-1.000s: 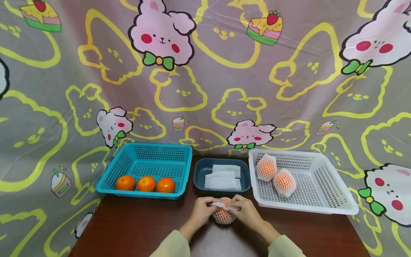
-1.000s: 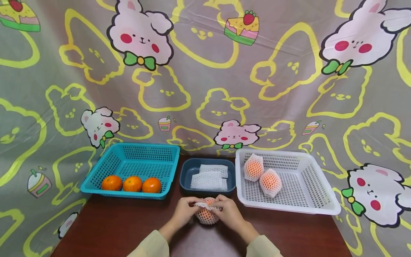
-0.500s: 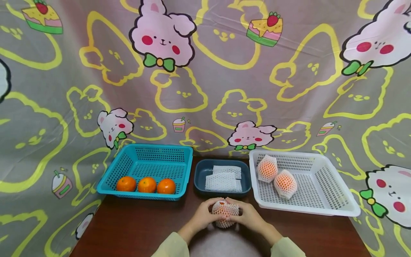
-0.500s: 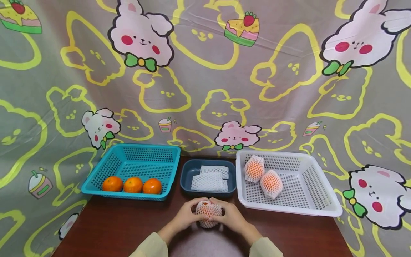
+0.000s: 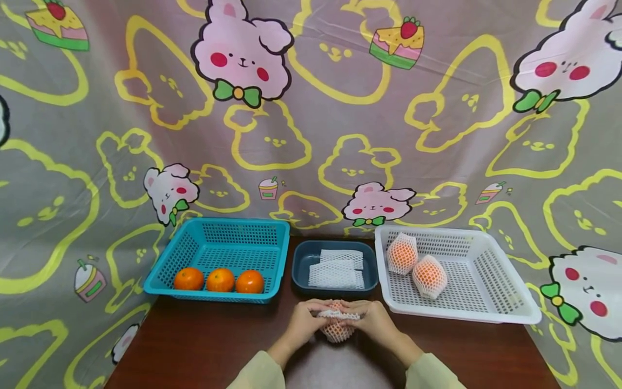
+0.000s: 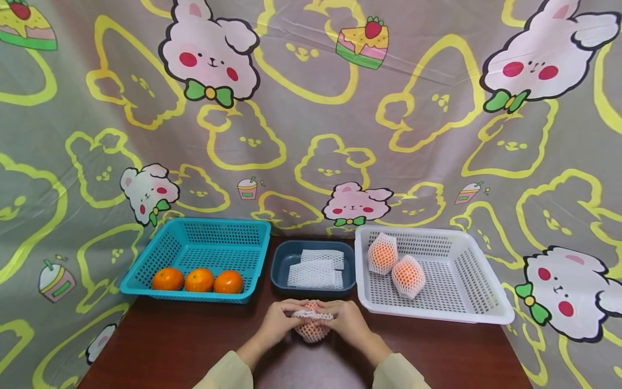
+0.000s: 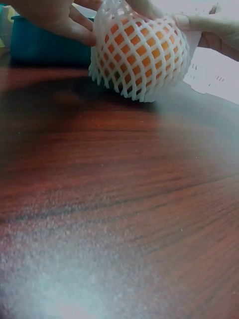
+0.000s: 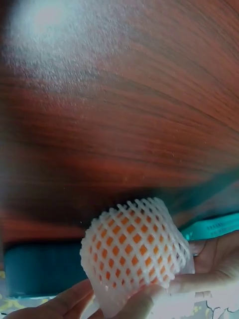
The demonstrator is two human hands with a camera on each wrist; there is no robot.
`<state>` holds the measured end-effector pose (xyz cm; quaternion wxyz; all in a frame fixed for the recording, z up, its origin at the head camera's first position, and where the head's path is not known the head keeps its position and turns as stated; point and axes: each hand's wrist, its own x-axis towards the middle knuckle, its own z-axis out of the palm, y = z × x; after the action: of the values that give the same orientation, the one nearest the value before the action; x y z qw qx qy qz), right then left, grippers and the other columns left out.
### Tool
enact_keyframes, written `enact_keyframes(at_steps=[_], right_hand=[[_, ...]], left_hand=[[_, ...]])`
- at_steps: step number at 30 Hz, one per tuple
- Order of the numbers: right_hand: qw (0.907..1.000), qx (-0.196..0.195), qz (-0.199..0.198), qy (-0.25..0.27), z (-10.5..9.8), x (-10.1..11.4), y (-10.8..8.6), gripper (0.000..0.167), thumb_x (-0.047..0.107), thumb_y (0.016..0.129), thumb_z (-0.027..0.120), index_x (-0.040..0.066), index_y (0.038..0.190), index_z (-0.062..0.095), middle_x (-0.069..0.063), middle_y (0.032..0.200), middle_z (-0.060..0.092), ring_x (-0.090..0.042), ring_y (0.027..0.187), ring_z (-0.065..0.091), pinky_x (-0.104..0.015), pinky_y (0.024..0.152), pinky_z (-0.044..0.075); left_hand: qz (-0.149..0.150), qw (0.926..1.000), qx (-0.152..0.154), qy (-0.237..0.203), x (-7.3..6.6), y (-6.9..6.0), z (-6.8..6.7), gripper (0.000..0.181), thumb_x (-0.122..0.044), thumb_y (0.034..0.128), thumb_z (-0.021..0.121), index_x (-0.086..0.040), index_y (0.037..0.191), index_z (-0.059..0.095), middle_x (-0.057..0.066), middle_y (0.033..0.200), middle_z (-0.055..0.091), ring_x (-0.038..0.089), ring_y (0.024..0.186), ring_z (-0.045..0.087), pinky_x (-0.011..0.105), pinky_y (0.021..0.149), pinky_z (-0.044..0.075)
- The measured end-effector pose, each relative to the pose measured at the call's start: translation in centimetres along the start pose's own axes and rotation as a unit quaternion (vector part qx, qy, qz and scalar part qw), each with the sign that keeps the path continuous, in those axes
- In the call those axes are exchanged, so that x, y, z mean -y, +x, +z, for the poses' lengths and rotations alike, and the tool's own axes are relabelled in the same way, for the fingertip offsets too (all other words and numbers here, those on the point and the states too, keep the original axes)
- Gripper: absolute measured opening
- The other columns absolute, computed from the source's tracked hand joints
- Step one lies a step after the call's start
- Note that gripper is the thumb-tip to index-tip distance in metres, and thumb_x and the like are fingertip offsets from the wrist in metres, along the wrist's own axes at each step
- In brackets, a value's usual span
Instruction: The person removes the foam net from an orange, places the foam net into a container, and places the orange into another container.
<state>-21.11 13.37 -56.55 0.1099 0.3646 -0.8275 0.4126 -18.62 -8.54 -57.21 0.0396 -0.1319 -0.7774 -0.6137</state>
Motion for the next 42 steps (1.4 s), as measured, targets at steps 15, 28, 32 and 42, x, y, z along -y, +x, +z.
enact_keyframes(at_steps=[15,28,32,42], right_hand=[[0.9925,-0.09,-0.06,-0.057,0.7,0.8,0.6,0.024,-0.011,0.064,0.087,0.0,0.085,0.082,-0.006,0.083,0.077,-0.019,0.075,0.074,-0.024,0.069,0.058],[0.9987,0.015,0.049,-0.006,0.3,0.2,0.1,0.059,0.021,0.076,0.092,0.005,0.128,0.07,-0.007,0.124,0.068,-0.029,0.114,0.062,-0.047,0.095,0.051],[0.995,0.055,0.083,-0.004,0.3,-0.2,-0.3,0.06,0.03,0.078,0.09,0.004,0.127,0.069,-0.008,0.128,0.064,-0.033,0.119,0.059,-0.052,0.099,0.048],[0.998,0.005,0.053,0.033,0.8,-0.7,-0.3,0.03,0.017,0.078,0.09,0.005,0.103,0.08,-0.003,0.108,0.07,-0.015,0.1,0.066,-0.03,0.082,0.056]], left_hand=[[-0.014,0.9969,-0.066,0.041,-0.3,0.2,0.1,0.015,0.008,0.0774,0.077,-0.003,0.086,0.08,0.0,0.083,0.075,0.005,0.077,0.064,0.022,0.068,0.054],[-0.017,0.999,-0.038,0.017,-0.7,0.0,-0.4,0.016,-0.007,0.0842,0.084,-0.001,0.098,0.077,0.006,0.096,0.074,0.009,0.089,0.067,0.024,0.078,0.055],[-0.018,0.9998,-0.003,0.007,-0.3,-0.2,-0.8,0.03,-0.014,0.0869,0.083,-0.005,0.114,0.075,0.006,0.114,0.069,0.018,0.107,0.063,0.028,0.09,0.052],[-0.02,0.9991,0.031,0.022,0.5,0.0,-0.9,0.046,-0.012,0.0777,0.09,0.0,0.119,0.074,0.012,0.12,0.071,0.024,0.113,0.064,0.029,0.094,0.051]])
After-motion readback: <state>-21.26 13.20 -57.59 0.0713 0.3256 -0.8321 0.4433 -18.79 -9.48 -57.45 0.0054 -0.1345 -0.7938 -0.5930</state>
